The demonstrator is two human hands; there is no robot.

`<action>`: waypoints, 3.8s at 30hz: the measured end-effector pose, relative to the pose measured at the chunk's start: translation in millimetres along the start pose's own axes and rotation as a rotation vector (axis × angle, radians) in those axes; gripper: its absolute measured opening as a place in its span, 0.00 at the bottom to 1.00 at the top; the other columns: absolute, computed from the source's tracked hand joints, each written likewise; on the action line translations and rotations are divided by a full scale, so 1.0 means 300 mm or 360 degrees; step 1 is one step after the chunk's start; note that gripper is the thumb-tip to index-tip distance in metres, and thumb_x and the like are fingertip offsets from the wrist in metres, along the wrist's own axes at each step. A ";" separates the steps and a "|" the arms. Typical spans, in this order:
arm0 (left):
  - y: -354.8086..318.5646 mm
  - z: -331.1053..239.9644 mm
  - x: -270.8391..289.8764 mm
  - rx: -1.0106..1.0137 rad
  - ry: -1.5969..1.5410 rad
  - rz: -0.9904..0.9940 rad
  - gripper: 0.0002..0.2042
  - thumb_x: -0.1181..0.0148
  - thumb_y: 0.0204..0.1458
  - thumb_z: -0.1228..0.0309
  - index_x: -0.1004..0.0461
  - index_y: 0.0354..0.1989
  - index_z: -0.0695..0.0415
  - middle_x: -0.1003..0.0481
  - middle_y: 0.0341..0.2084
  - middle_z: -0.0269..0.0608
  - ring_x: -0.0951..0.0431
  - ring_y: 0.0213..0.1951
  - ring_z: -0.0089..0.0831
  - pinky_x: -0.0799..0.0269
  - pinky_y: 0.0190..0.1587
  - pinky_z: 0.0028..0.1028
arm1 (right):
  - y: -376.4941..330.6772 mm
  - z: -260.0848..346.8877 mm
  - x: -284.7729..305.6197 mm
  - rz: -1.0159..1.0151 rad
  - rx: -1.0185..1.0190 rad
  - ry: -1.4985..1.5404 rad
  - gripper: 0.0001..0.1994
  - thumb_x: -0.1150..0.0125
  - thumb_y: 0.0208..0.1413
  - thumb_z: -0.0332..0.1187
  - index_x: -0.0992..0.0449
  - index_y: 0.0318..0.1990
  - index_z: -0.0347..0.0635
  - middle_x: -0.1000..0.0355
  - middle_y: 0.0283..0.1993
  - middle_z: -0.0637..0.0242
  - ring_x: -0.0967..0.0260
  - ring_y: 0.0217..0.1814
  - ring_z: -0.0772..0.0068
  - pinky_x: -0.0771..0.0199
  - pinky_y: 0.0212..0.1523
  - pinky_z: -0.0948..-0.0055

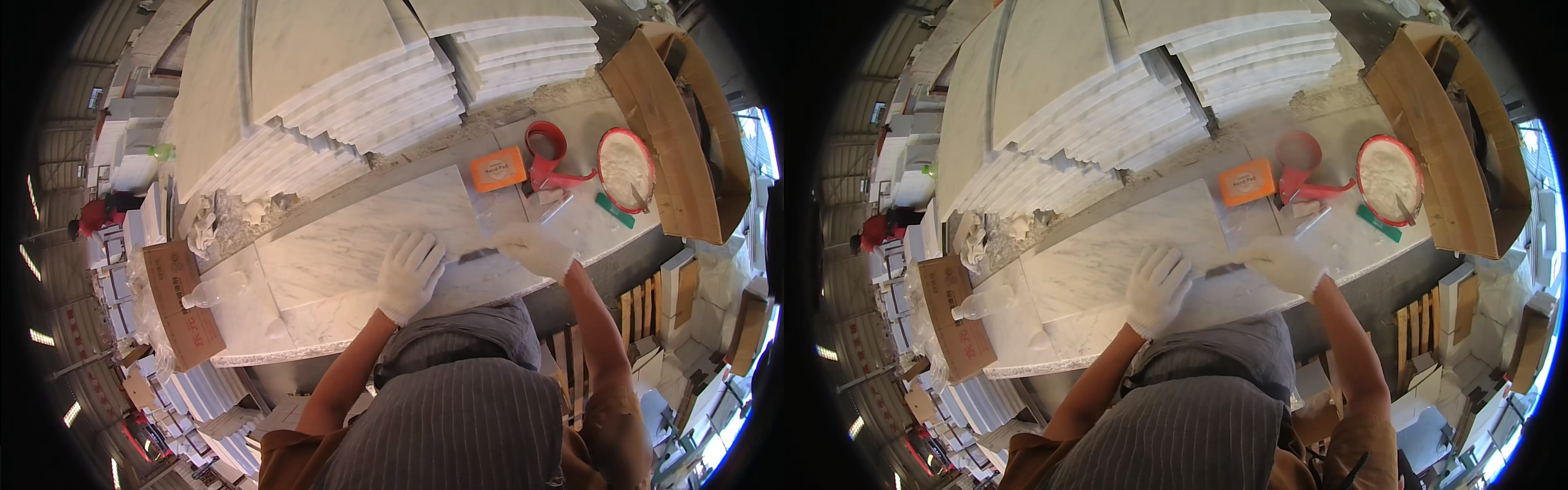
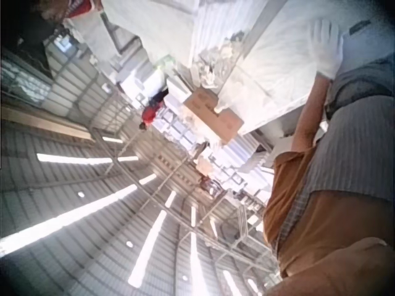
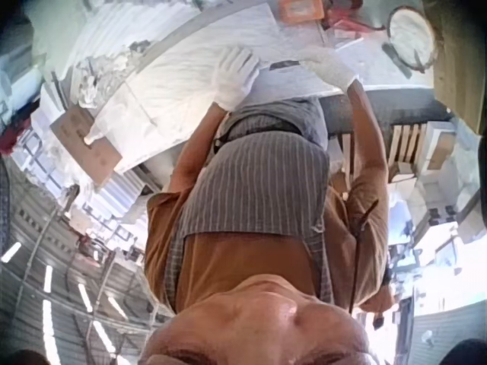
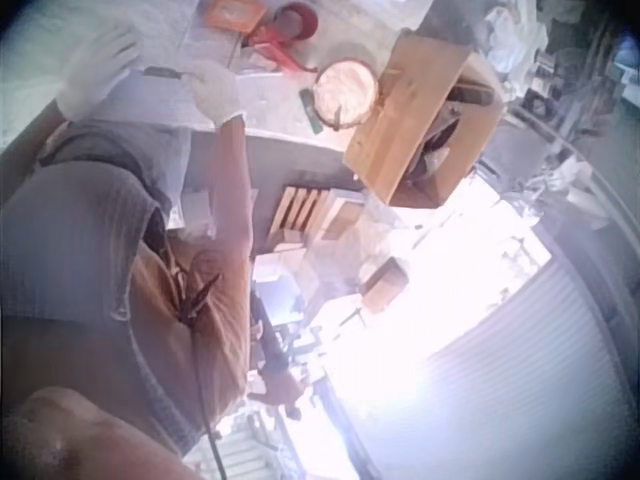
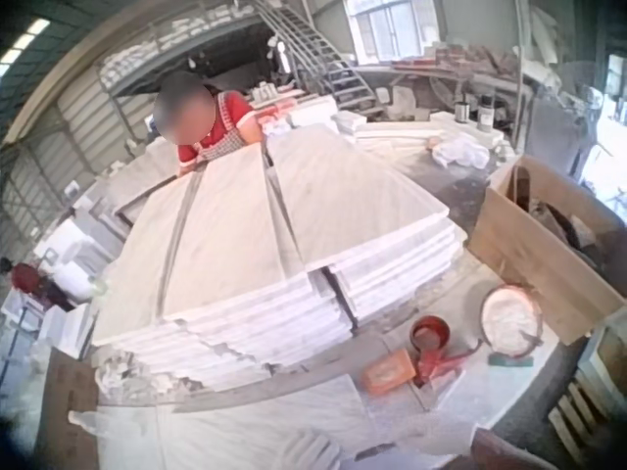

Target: The person uses a utility knife to score and snap white rectangular tiles on a workbench. They repeatedly measure, score, and break the tiles, then stack the cut pieces. A coworker is visible in the background handling similar materials.

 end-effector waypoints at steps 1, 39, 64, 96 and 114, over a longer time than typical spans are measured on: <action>0.002 -0.001 0.008 0.0014 -0.0056 -0.0001 0.20 0.34 0.45 0.69 0.26 0.48 0.59 0.27 0.48 0.46 0.29 0.55 0.49 0.34 0.60 0.49 | -0.048 -0.008 0.027 0.0067 -0.0112 0.0144 0.15 0.44 0.63 0.29 0.21 0.56 0.41 0.24 0.38 0.61 0.26 0.43 0.68 0.26 0.43 0.69; -0.638 0.718 0.301 0.2224 0.0150 -0.0422 0.26 0.43 0.58 0.51 0.27 0.56 0.59 0.24 0.47 0.60 0.22 0.48 0.51 0.28 0.51 0.44 | -0.102 0.132 -0.288 -0.0870 -0.0226 0.0170 0.09 0.38 0.56 0.28 0.19 0.45 0.45 0.25 0.56 0.54 0.27 0.58 0.51 0.27 0.56 0.61; -0.133 0.154 0.050 0.0975 0.0490 -0.0099 0.26 0.39 0.57 0.59 0.31 0.62 0.55 0.37 0.65 0.54 0.38 0.64 0.56 0.40 0.66 0.48 | -0.118 -0.095 -0.153 -0.1150 -0.0561 0.1503 0.16 0.43 0.66 0.32 0.26 0.58 0.35 0.27 0.43 0.77 0.34 0.42 0.88 0.32 0.44 0.83; 0.198 -0.196 0.019 -0.0206 0.0509 0.0369 0.24 0.40 0.50 0.72 0.31 0.58 0.61 0.30 0.55 0.53 0.31 0.59 0.51 0.37 0.63 0.50 | -0.025 -0.018 -0.171 -0.0970 -0.0245 0.2086 0.18 0.45 0.68 0.32 0.31 0.63 0.38 0.26 0.45 0.71 0.30 0.39 0.83 0.25 0.40 0.79; 0.242 -0.204 0.075 -0.0203 0.0380 0.0593 0.31 0.36 0.45 0.74 0.33 0.61 0.62 0.30 0.56 0.53 0.32 0.59 0.51 0.38 0.64 0.48 | 0.073 0.001 -0.152 -0.0949 -0.0352 0.2153 0.21 0.45 0.69 0.32 0.32 0.66 0.36 0.26 0.46 0.76 0.32 0.38 0.88 0.29 0.40 0.83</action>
Point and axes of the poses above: each hand's wrist, its own y-axis towards the middle knuckle, its own x-axis out of the back of the hand, z = x × y, the point moved 1 cm from there along y, towards the middle knuckle
